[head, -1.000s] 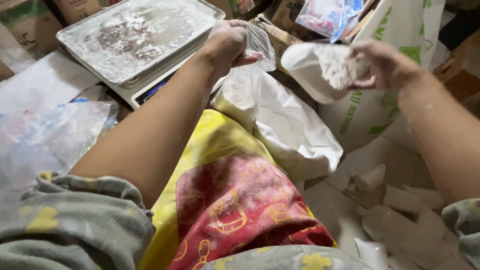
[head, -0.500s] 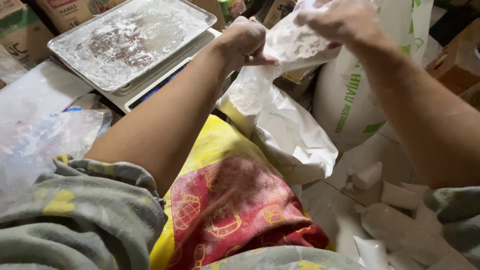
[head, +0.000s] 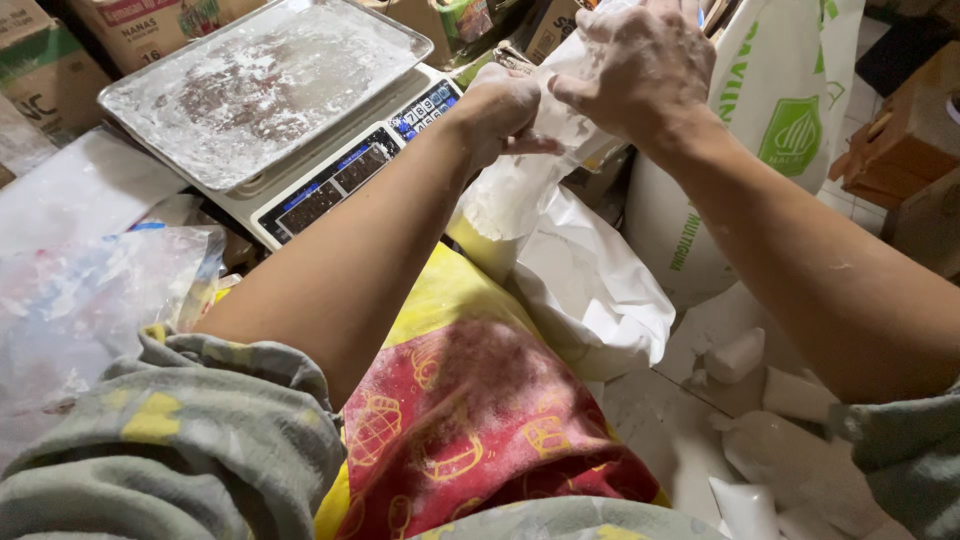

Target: The person scoops white powder from a large sack into small plastic bags using a scoop, places each bag on a digital scale to measure the weight, and ties the bags shut. The process is repeated for multiple bags.

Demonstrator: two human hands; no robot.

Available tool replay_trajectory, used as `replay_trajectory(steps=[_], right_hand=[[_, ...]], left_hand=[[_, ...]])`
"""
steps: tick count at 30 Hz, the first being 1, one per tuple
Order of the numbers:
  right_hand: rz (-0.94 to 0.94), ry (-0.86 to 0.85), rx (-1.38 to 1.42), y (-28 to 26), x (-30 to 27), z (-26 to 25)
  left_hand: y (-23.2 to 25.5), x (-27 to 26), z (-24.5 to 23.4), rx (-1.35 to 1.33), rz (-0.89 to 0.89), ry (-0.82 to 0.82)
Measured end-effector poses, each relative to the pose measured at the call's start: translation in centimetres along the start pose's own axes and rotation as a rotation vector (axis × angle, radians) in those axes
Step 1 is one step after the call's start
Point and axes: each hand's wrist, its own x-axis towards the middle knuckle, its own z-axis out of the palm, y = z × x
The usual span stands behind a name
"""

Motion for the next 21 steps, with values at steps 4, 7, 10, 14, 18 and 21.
replay_trajectory(steps=[4,7,10,14,18,21], right_hand=[[-0.063,0.075,0.006,0.1,-0.4,-0.1],[-0.018,0.017,0.060,-0.2,-0.4,-0.4],[-0.028,0.036,0.072,-0.4,-0.7,-0.8],[-0.112,0.136,0.042,-0.4,-1.1,-0.9],[-0.042,0.070,0.079,-0.4,-1.0,-0.6],[-0.121,0.103,0.073,-0.2,-1.0,-0.5]], left_hand=[[0.3,-0.5,0.2,-0.011,0.001,0.001],[0.2,-0.7,0.1,-0.025,0.032,-0.009],[0.1,-0.7,-0.1,-0.047,0.049,-0.018],[0.0,-0.8,-0.1,-0.049,0.026,0.000],[0.0,-1.2,-0.3,-0.027,0.021,-0.004],[0.0,-1.1,-0.4,-0.012,0.038,-0.012]])
